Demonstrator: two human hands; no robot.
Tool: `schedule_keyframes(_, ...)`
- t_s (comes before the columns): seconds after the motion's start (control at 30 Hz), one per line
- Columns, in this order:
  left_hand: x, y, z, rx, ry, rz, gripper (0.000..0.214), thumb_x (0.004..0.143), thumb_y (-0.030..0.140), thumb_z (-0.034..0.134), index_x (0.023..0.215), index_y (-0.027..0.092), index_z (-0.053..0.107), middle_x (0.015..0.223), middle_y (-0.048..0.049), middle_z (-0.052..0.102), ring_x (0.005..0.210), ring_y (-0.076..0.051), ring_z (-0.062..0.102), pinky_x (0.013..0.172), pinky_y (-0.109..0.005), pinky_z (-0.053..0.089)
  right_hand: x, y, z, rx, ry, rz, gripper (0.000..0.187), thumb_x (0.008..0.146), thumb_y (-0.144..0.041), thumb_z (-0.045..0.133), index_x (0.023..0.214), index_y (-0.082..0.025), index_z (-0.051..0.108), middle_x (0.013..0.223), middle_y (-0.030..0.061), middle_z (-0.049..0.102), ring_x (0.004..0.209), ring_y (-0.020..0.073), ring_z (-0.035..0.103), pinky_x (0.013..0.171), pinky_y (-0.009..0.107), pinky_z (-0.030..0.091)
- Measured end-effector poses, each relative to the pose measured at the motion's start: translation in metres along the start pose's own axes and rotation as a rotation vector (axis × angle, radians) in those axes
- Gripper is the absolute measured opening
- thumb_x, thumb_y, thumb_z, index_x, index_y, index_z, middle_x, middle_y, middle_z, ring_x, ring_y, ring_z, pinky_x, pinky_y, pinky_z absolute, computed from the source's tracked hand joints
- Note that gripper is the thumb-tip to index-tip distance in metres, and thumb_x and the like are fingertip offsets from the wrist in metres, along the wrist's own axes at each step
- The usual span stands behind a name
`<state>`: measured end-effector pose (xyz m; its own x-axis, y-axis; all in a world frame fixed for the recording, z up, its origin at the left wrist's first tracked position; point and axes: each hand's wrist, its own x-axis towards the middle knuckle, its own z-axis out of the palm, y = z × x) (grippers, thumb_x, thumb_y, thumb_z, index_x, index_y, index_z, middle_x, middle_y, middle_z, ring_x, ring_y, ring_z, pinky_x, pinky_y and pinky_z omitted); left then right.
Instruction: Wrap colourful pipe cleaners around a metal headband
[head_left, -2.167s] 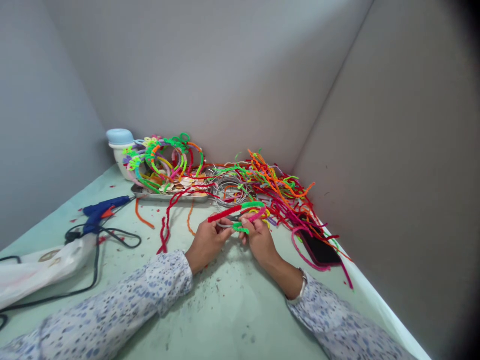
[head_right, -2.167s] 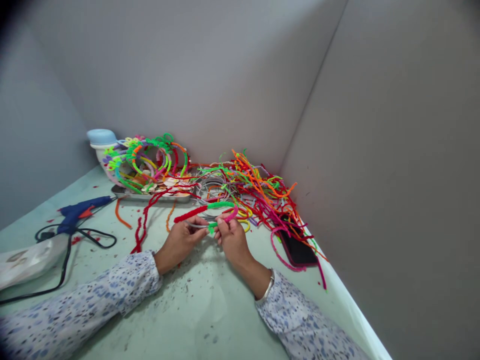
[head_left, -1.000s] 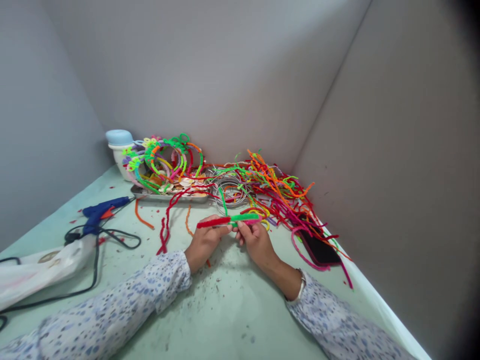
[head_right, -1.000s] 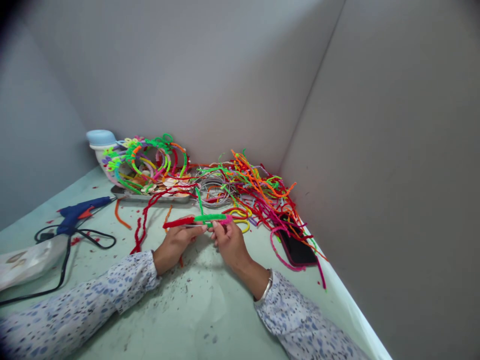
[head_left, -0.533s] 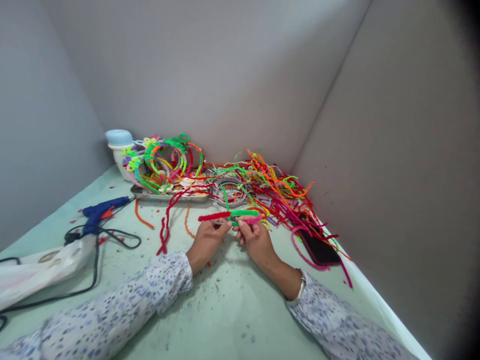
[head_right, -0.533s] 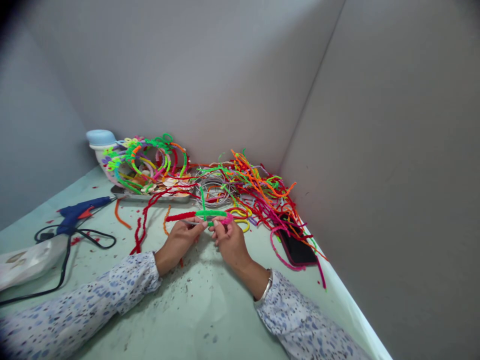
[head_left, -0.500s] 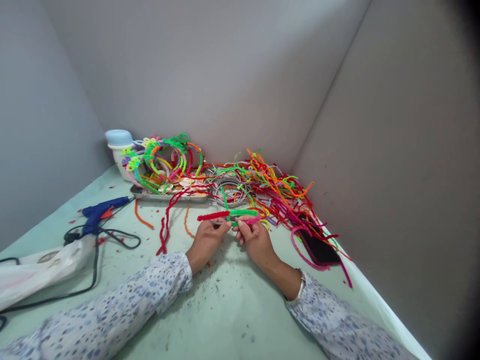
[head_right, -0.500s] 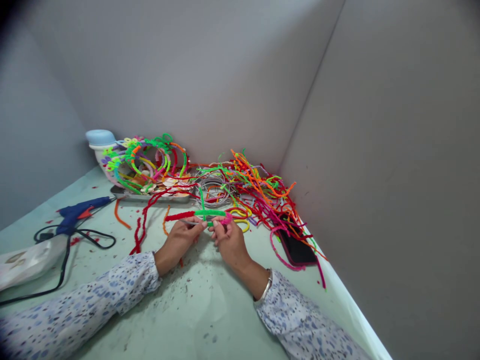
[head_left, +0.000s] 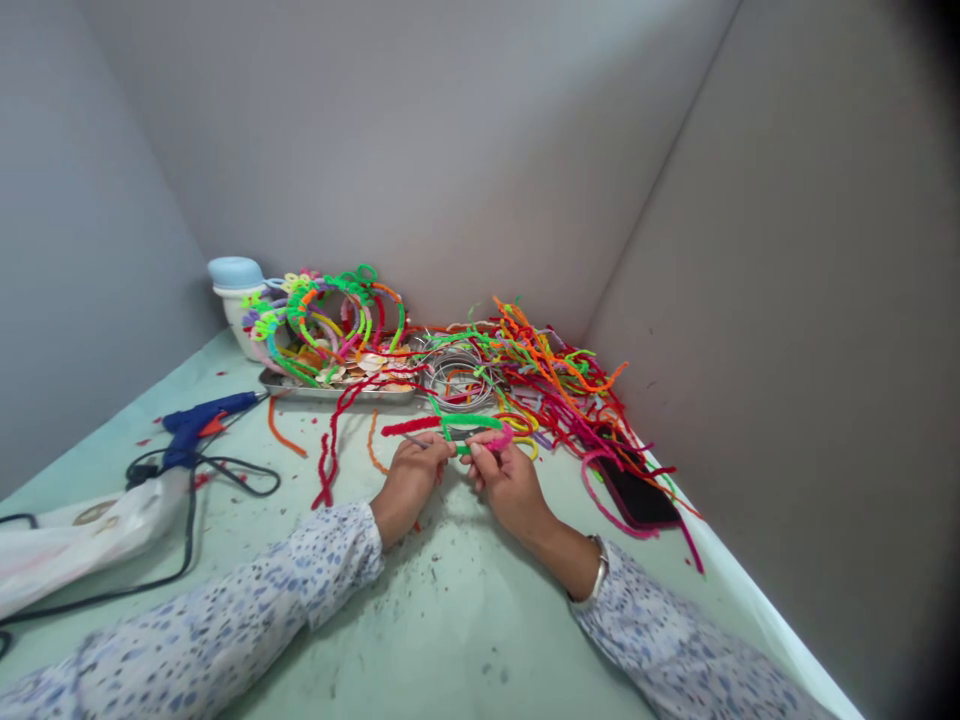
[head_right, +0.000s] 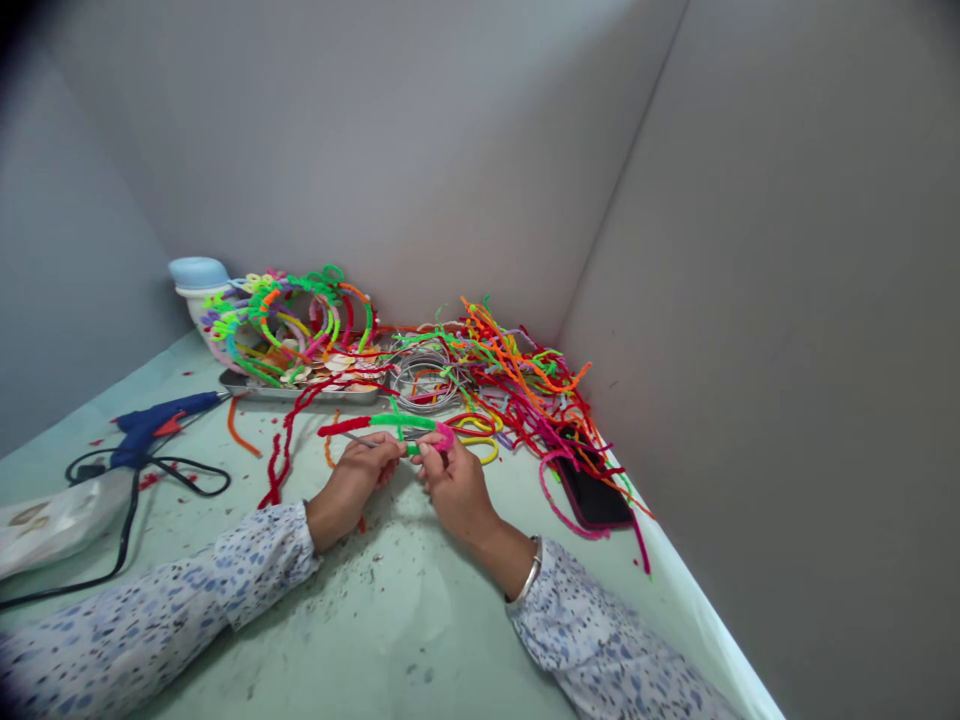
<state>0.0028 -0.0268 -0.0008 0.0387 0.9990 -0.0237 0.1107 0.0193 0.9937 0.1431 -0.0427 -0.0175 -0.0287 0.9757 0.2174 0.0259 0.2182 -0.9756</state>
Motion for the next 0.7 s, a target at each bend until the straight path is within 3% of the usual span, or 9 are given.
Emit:
schedule_keyframes(0.2,-0.0038,0.0048,0.0022,0.015,-0.039,-0.013,0.024,0.075,0.035,0.056,0.058,0.019,0.049,0.044,0.0044,0.044,0.043,-0.01,0.038,0.045,-0.024,0.027,0.004,-0.0032,-0.0003,0.057,0.009,0.062,0.024,0.084,-0.041,0.054,0.09,-0.018,0.056,0.067,-0.0017,0.06,0.048,0.0088,0.05,0.045,0.02,0.042)
schedule_keyframes(0.4,-0.0037,0.0048,0.0014,0.014,-0.007,-0.001,0.025,0.072,0.029,0.054,0.052,0.019,0.043,0.042,0.0053,0.039,0.042,-0.009,0.034,0.045,-0.024,0.024,0.0053,-0.0016,-0.0003,-0.012,0.003,0.118,0.022,0.083,-0.04,0.054,0.09,-0.019,0.056,0.069,-0.0011,0.061,0.05,0.0104,0.053,0.043,0.02,0.041)
schedule_keyframes(0.7,-0.0033,0.004,0.0007,0.006,0.04,-0.014,0.025,0.07,0.029,0.053,0.05,0.019,0.043,0.042,0.0053,0.039,0.041,-0.009,0.034,0.044,-0.023,0.025,0.0008,-0.0007,-0.002,-0.199,-0.036,0.015,0.022,0.089,-0.038,0.047,0.08,-0.02,0.057,0.066,-0.0008,0.063,0.054,0.0119,0.056,0.051,0.022,0.042)
